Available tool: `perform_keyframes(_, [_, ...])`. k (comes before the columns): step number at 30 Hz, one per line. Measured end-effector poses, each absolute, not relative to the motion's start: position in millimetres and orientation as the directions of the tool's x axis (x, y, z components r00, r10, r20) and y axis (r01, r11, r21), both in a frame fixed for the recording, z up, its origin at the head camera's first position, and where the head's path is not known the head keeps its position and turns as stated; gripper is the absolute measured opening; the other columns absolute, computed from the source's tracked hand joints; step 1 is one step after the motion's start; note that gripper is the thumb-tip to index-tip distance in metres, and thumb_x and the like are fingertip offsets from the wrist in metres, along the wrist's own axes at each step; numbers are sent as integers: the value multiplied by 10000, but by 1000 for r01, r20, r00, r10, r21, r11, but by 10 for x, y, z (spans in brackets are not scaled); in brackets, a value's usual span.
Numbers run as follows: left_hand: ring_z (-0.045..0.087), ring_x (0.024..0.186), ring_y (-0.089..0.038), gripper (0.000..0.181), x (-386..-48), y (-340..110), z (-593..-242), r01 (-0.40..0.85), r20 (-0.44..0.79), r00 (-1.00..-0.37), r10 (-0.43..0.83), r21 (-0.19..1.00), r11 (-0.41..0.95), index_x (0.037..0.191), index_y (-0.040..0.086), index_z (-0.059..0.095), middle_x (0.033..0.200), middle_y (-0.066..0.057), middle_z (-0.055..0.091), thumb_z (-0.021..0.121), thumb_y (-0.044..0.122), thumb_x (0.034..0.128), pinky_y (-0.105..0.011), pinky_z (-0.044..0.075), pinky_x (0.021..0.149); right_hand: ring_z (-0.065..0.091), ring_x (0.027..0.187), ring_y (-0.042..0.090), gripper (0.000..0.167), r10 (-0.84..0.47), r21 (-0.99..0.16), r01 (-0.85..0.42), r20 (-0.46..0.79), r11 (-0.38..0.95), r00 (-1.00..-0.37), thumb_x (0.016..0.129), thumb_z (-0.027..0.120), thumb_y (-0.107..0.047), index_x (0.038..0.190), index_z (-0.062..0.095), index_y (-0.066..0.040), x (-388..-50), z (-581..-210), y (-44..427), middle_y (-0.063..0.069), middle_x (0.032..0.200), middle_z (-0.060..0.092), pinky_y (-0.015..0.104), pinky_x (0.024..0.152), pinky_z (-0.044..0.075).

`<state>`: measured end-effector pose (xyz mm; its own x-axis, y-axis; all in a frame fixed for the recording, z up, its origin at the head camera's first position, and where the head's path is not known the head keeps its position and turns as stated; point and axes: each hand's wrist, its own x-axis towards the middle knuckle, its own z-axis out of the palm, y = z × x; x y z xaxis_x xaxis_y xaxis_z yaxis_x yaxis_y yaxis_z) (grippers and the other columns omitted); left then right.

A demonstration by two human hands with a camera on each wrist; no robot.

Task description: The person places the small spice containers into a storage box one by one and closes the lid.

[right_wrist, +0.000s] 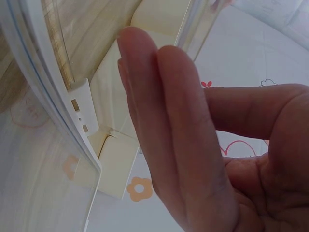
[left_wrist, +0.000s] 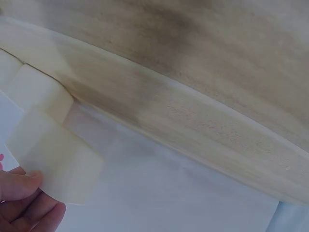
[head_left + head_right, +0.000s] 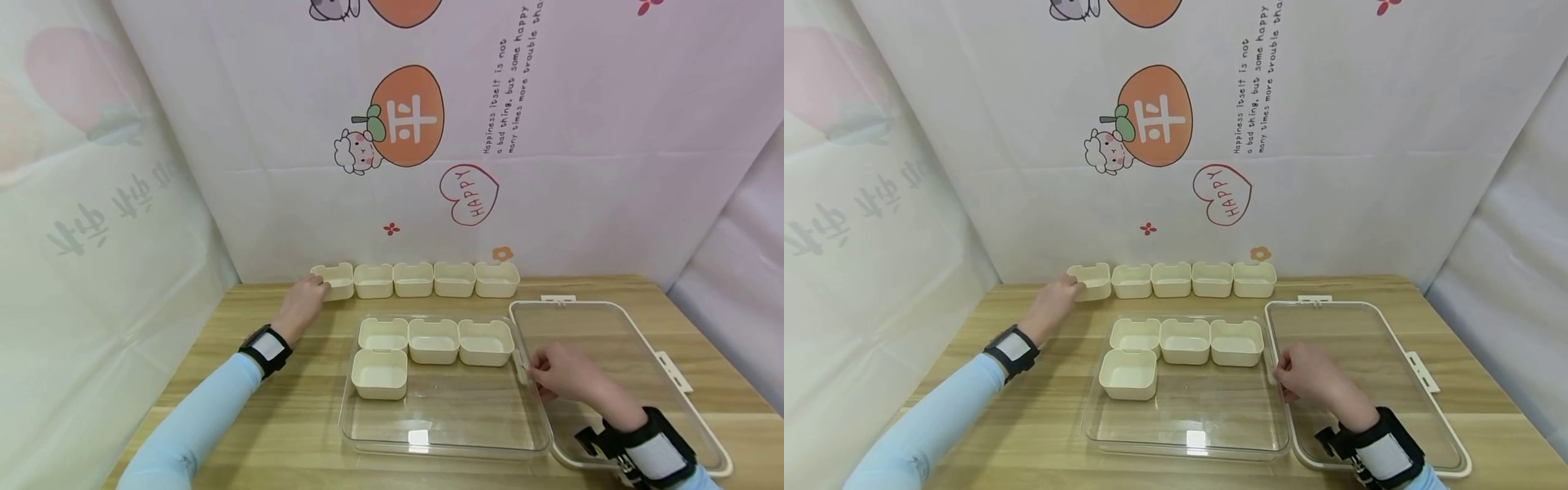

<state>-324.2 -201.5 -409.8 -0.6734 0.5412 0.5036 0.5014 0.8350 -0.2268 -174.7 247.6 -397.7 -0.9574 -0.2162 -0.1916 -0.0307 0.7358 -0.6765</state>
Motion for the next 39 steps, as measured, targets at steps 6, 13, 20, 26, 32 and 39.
perform_keyframes(6, [595, 708, -239, 136, -3125, -1999, -4064, 520, 523, -643, 559, -238, 821, 835, -18, 684, 765, -134, 633, 600, -117, 795, -318, 519, 651, 661, 603, 180, 80, -216, -687, -23, -196, 726, -956, 863, 569, -9, 807, 577, 46, -1756, -3994, 2480, 91, 744, 631, 283, 533, 554])
perform_keyframes(13, [604, 734, -241, 167, -2998, -1956, -4024, 556, 551, -585, 595, -262, 789, 861, -21, 686, 789, -131, 648, 584, -133, 792, -314, 522, 690, 659, 606, 180, 86, -219, -685, -27, -196, 728, -956, 869, 571, -13, 805, 581, 44, -1751, -3994, 2479, 86, 745, 628, 278, 532, 552])
perform_keyframes(20, [599, 742, -231, 188, -2910, -1910, -3993, 586, 554, -553, 622, -272, 763, 865, -11, 680, 792, -115, 643, 603, -146, 759, -307, 522, 702, 660, 601, 181, 92, -218, -685, -25, -197, 729, -956, 868, 574, -16, 802, 582, 48, -1749, -3987, 2471, 91, 745, 628, 274, 528, 550])
perform_keyframes(26, [590, 759, -229, 245, -2833, -1869, -3951, 612, 547, -544, 636, -259, 747, 876, -18, 672, 797, -110, 636, 616, -175, 696, -302, 519, 719, 665, 606, 192, 90, -216, -690, -18, -202, 723, -955, 864, 571, -11, 804, 583, 55, -1750, -3971, 2468, 98, 746, 627, 278, 533, 553])
perform_keyframes(32, [584, 763, -228, 250, -2761, -1838, -3922, 618, 537, -532, 654, -282, 734, 871, -11, 670, 794, -102, 636, 625, -158, 674, -296, 510, 726, 662, 604, 184, 92, -215, -685, -17, -204, 728, -955, 867, 571, -15, 807, 583, 54, -1747, -3961, 2467, 97, 748, 629, 283, 537, 553])
perform_keyframes(39, [591, 744, -213, 281, -2676, -1753, -3871, 643, 535, -510, 674, -283, 712, 877, -12, 681, 792, -96, 646, 649, -157, 638, -287, 504, 679, 663, 604, 183, 92, -216, -680, -23, -201, 733, -956, 865, 569, -15, 804, 588, 51, -1746, -3969, 2467, 95, 746, 632, 277, 534, 551])
